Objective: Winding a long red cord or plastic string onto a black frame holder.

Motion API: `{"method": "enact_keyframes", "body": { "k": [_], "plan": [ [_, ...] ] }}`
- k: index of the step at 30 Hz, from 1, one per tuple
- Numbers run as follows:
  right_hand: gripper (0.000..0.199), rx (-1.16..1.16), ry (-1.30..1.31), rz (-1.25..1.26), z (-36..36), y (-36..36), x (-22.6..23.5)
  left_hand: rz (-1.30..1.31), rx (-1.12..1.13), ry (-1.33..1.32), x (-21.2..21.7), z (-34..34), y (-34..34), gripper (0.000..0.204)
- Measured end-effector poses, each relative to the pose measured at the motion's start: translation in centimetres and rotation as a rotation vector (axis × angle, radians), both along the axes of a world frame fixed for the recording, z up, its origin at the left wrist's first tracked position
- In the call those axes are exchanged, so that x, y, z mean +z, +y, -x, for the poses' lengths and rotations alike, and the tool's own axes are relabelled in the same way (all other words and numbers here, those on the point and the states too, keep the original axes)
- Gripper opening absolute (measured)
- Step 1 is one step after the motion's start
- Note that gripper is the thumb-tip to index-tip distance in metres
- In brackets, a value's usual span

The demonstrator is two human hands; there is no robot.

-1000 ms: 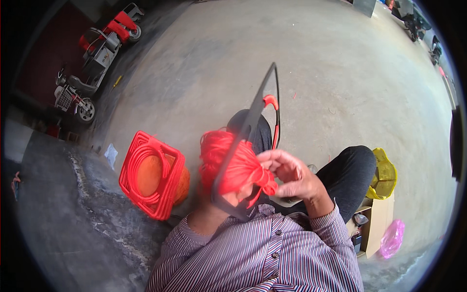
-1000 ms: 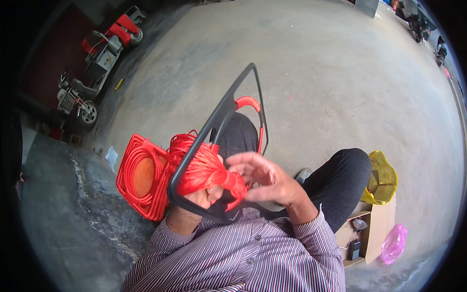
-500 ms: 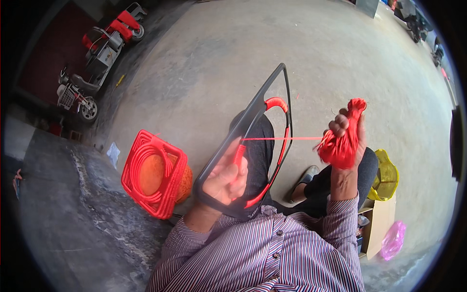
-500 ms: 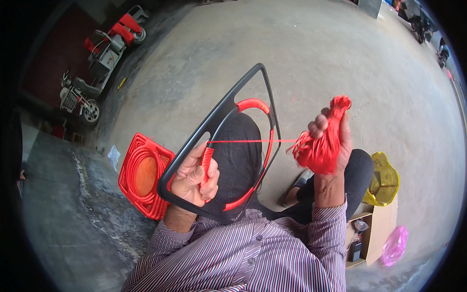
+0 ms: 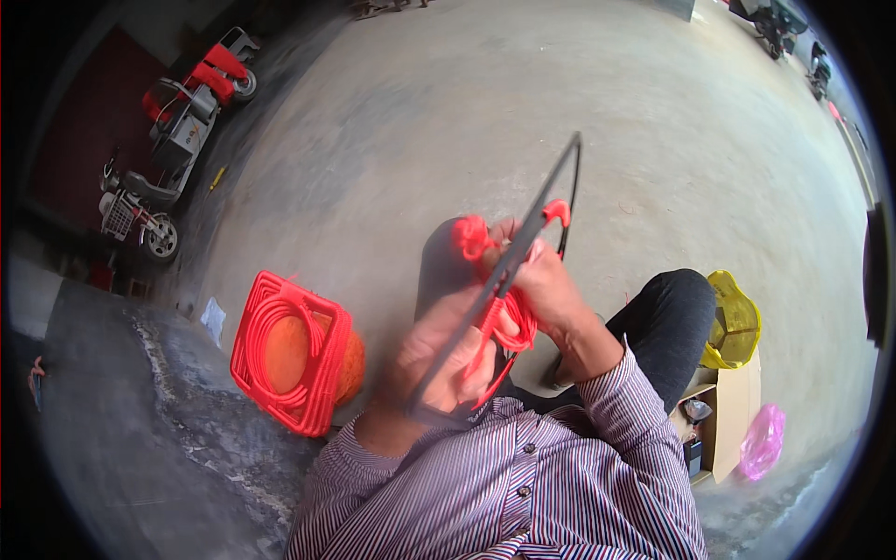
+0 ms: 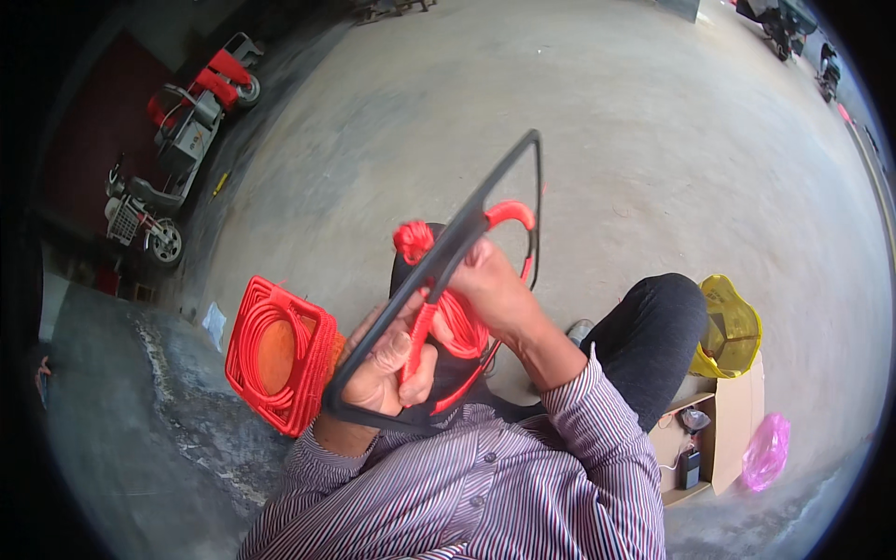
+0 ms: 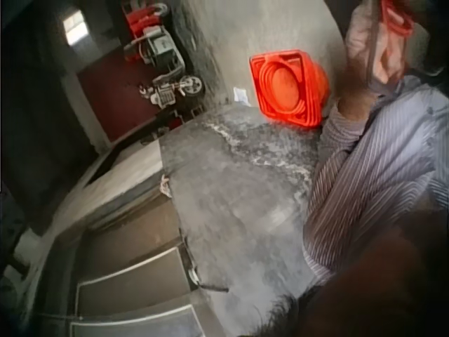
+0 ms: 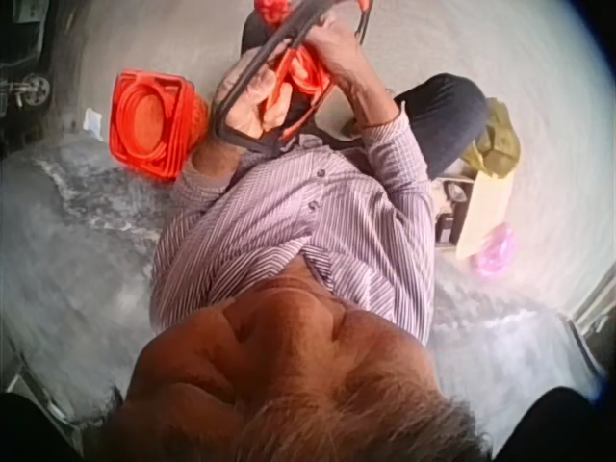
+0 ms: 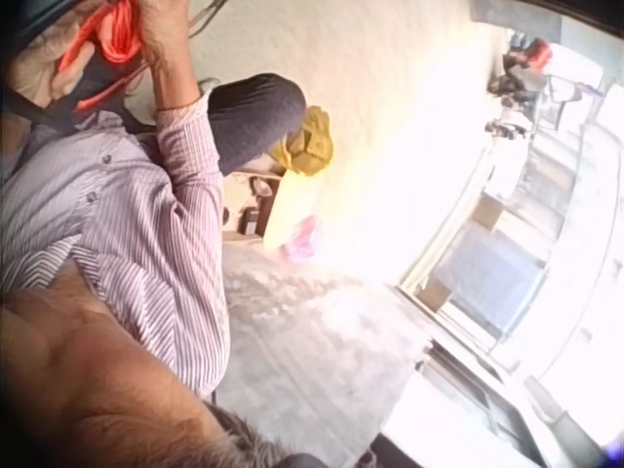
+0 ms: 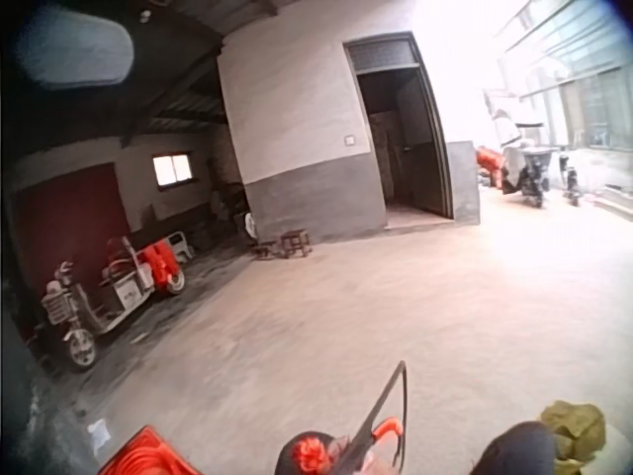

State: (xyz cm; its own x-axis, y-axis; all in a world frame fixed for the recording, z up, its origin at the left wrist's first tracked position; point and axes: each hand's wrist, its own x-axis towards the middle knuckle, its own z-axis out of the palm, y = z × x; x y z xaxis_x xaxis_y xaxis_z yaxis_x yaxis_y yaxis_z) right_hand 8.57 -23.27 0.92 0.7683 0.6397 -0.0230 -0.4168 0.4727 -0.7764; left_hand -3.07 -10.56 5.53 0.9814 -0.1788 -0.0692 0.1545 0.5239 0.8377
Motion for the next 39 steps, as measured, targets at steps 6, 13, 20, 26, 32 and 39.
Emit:
{"method": "enact_keyframes", "body": {
  "k": [6, 13, 20, 26, 32, 39],
  "plan": [
    [0.009, 0.390, -0.573, -0.328, -0.8, -0.3, 2.7, 0.367, -0.184, 0.213, 0.2, -0.5, -1.8, 0.061],
    [0.054, -0.002, -0.158, 0.101, 0.8, -3.1, -0.4, 0.542, 0.070, 0.357, -1.6, 0.7, 0.0, 0.048],
    [0.056, 0.156, -0.027, -0.074, 5.3, -3.5, -1.0, -0.038, 0.243, 0.099, -1.7, 0.5, 0.3, 0.023],
    [0.030, -0.264, -0.138, -0.468, 1.3, -5.7, 0.2, 0.099, 0.141, 0.040, -1.6, 0.3, 1.3, 0.070],
    [0.037, -0.289, 0.099, -0.629, -1.6, -8.7, -2.0, 0.136, 0.099, -0.021, -2.4, 0.4, 2.1, 0.060],
    [0.017, -0.096, -0.329, 0.326, 2.0, -4.4, -7.2, 0.204, -0.035, 0.042, -2.4, 0.4, 2.6, 0.047]
  ]
}}
